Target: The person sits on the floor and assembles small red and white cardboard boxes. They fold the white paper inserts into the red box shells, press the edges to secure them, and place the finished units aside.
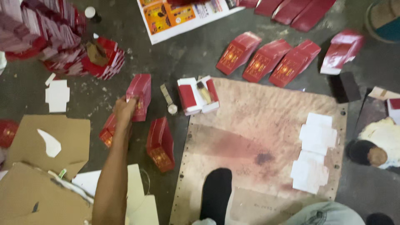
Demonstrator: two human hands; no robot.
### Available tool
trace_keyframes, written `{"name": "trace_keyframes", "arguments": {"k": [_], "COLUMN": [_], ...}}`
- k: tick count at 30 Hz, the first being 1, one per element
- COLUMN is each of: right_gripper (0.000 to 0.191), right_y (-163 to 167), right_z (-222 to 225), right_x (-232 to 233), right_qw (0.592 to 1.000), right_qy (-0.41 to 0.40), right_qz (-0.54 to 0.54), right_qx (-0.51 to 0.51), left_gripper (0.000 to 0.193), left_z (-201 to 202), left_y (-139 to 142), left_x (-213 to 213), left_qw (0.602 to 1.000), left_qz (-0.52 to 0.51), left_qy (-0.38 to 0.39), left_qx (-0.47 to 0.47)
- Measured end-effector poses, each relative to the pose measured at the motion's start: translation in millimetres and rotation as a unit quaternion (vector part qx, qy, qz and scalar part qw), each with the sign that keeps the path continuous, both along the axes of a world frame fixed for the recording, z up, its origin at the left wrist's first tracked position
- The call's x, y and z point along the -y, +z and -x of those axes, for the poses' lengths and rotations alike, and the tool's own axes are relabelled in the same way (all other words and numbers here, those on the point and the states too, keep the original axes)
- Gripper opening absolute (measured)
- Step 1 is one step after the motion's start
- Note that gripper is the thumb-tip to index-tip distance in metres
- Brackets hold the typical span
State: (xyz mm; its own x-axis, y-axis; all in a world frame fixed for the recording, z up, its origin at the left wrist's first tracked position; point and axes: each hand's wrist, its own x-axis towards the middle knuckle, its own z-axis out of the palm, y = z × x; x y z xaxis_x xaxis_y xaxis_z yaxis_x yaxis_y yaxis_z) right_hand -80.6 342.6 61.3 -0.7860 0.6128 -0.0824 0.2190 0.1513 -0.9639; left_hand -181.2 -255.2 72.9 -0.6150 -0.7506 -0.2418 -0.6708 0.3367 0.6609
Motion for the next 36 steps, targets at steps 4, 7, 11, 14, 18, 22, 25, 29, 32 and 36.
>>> {"name": "trace_keyframes", "arguments": {"k": [4, 7, 11, 14, 18, 22, 25, 29, 32, 36], "right_gripper": [0.041, 0.041, 0.041, 0.042, 0.066, 0.094, 0.093, 0.073, 0.069, 0.063], "right_y": [16.1, 31.0, 12.4, -7.5, -2.2, 2.7, 1.1, 3.3, 1.4, -4.4], "right_z": [-27.5, -40.6, -40.0, -17.2, 27.2, 57.1, 67.6, 56.5, 28.5, -2.0], "right_x": [7.4, -15.3, 58.5, 207.8, 373.1, 421.6, 425.5, 426.6, 413.1, 339.8], "right_qw": [1.000, 1.000, 0.971, 0.840, 0.744, 0.697, 0.655, 0.639, 0.660, 0.725], "right_qy": [-0.024, 0.009, 0.237, 0.540, 0.629, 0.611, 0.681, 0.703, 0.705, 0.681], "right_qz": [-0.006, -0.011, -0.019, -0.040, -0.161, -0.335, -0.322, -0.311, -0.254, -0.075], "right_qx": [0.005, -0.022, -0.033, -0.038, -0.158, -0.169, 0.053, 0.015, -0.060, -0.063], "left_gripper": [0.069, 0.050, 0.028, 0.048, 0.071, 0.066, 0.061, 0.053, 0.055, 0.083], "left_z": [-23.7, -59.3, -107.9, -152.6, -184.7, -192.2, -196.5, -197.3, -194.5, -193.5], "left_y": [-9.4, -11.9, -7.6, -9.8, -23.6, -32.8, -36.6, -41.5, -50.4, -48.3], "left_x": [-11.7, -28.9, -70.8, -108.1, -128.1, -136.2, -141.4, -148.8, -152.1, -156.4], "left_qw": [0.990, 0.923, 0.933, 0.973, 0.982, 0.985, 0.988, 0.981, 0.863, 0.917], "left_qz": [0.137, 0.252, 0.005, 0.045, 0.097, -0.034, -0.044, -0.080, -0.307, -0.221], "left_qy": [-0.004, -0.081, -0.041, 0.019, -0.025, 0.030, 0.066, 0.066, 0.141, -0.053], "left_qx": [-0.036, -0.280, -0.357, -0.226, -0.161, -0.167, -0.132, -0.162, -0.376, -0.328]}}
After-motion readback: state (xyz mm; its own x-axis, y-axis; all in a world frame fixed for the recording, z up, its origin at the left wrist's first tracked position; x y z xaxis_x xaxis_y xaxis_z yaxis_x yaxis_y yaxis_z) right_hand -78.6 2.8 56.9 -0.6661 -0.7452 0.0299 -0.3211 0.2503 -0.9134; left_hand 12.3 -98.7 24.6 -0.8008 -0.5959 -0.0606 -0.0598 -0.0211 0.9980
